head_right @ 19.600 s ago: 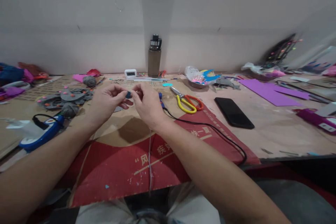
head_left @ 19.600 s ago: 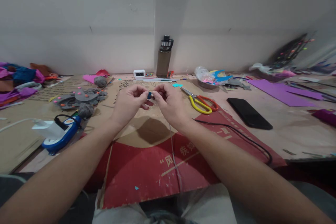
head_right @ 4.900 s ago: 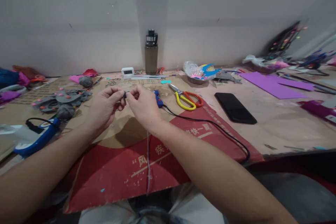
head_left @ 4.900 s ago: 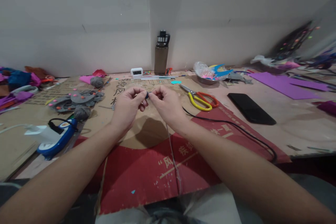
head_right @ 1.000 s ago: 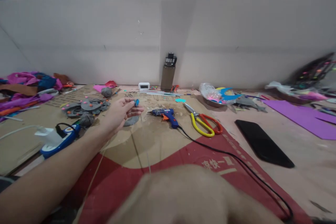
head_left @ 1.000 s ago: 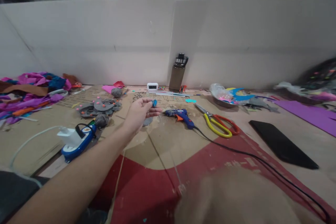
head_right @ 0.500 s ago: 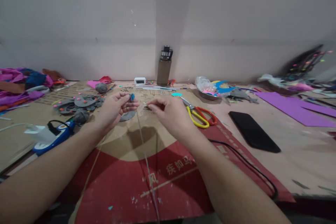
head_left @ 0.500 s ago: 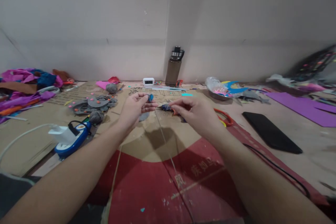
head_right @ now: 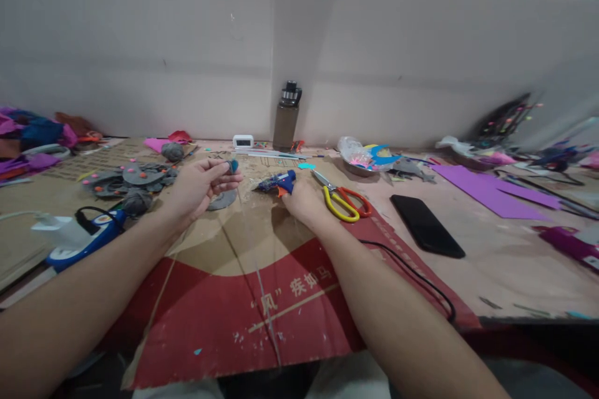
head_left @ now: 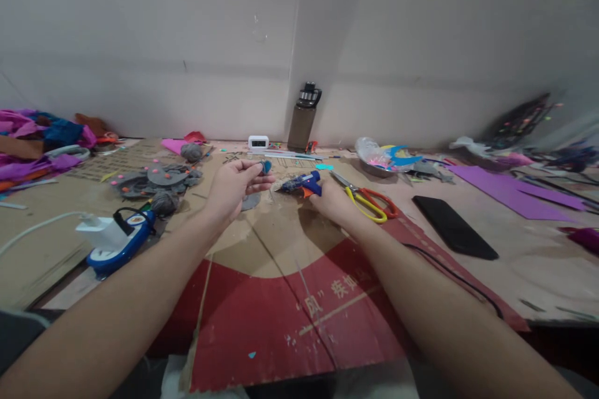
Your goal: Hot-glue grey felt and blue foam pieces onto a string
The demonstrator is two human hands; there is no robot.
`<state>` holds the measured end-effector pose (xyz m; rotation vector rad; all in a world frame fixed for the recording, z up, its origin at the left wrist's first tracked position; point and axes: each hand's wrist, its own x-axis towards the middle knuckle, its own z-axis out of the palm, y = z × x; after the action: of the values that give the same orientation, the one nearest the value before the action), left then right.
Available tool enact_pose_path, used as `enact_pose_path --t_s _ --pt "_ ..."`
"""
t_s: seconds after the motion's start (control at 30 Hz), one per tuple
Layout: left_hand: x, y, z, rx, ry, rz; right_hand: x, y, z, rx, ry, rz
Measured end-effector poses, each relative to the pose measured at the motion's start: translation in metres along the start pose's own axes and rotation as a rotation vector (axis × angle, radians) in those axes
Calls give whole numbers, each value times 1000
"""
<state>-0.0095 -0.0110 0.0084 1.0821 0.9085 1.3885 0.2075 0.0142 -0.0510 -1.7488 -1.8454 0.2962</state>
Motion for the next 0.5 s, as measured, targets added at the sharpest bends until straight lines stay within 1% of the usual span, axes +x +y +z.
enact_pose_path --t_s 0.07,0.1,0.17,0.23,0.4,0.5 --pt "1 -1 -1 5 12 0 0 -6 -5 102 45 67" --pt "2 -1 -2 6 21 -3 -1 -10 -8 170 68 75" --pt "4 -3 -4 5 48 -12 -3 -17 -13 310 113 27" --pt "7 -4 -6 -4 77 -18 -8 -25 -19 446 128 -34" --pt "11 -6 -10 -36 100 -26 -25 -45 -32 652 41 -189" --pt "12 -6 -10 -38 137 -35 -31 -50 -33 696 -1 -273"
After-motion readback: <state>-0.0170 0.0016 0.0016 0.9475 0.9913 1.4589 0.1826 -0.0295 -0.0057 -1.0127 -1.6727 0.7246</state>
